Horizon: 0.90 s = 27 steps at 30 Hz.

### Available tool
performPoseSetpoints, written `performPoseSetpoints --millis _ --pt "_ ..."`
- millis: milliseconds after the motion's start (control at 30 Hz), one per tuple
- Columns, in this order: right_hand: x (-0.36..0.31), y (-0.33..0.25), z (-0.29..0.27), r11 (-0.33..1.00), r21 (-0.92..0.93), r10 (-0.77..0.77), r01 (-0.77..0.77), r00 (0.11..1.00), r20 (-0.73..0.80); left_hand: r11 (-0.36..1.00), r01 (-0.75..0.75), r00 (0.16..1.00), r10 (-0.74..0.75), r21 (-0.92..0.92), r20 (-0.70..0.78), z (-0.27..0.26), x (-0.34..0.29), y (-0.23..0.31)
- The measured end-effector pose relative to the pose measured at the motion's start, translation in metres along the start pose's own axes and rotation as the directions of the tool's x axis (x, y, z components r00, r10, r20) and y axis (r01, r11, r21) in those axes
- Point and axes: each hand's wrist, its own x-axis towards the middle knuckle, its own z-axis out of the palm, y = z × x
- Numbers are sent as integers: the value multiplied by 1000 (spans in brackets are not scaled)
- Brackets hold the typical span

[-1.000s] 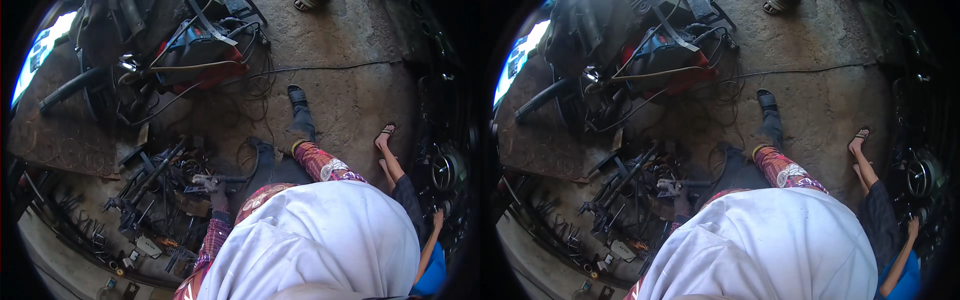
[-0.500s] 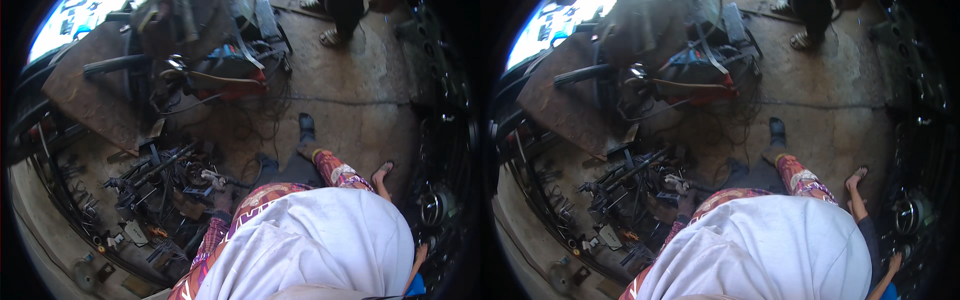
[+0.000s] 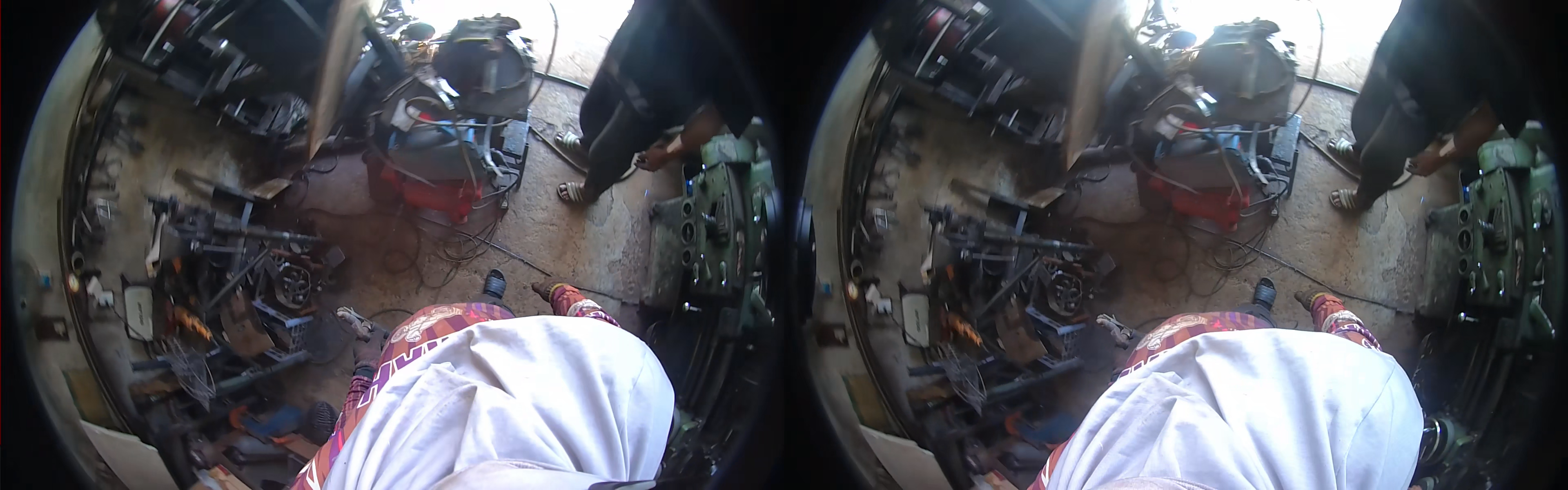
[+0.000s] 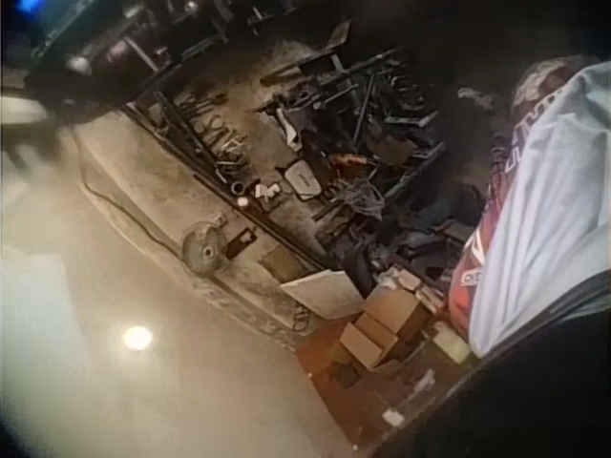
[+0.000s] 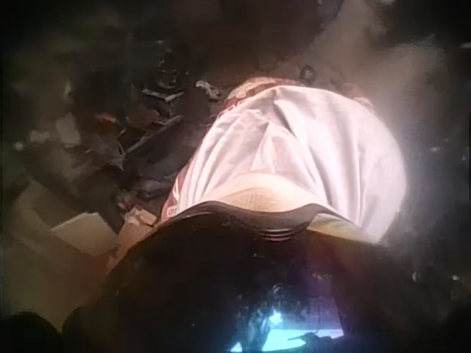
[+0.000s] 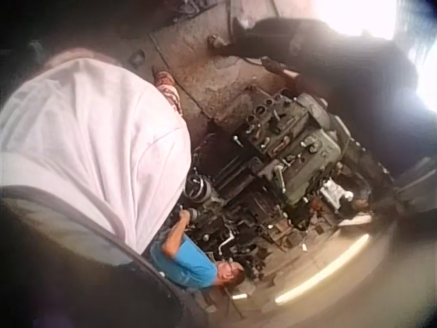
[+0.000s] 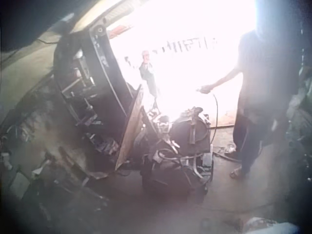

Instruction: The person uses a welding rod and a welding torch to join metal pieces together on a wire frame, creating sparks and smoke as they work.

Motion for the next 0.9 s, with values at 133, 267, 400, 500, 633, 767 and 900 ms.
performPoseSetpoints --millis 133,267,400,500,633,767,900 --pt "-5 -106 14 991 -99 -90 85 995 -48 956 -156 988 150 -248 -43 -39 3 -132" --pt "44 -181 76 977 -139 -187 160 960 -208 820 42 999 -35 -570 24 -55 17 -153" --pt "-99 -345 72 788 -192 -581 585 810 82 855 101 965 -209 -508 -160 -137 -59 -84" --pt "-139 -427 120 655 -95 -744 750 662 90 792 -11 973 -132 -610 -189 -168 -64 -86" --pt "-209 -497 138 398 -57 -857 916 393 334 739 -113 965 -78 -664 -250 -190 -65 -65" --pt "-169 -512 179 343 228 -903 911 253 348 744 -207 965 50 -635 -256 -198 -60 -27" --pt "-197 -527 159 297 335 -912 894 162 376 745 -234 957 64 -625 -282 -208 -49 -34"
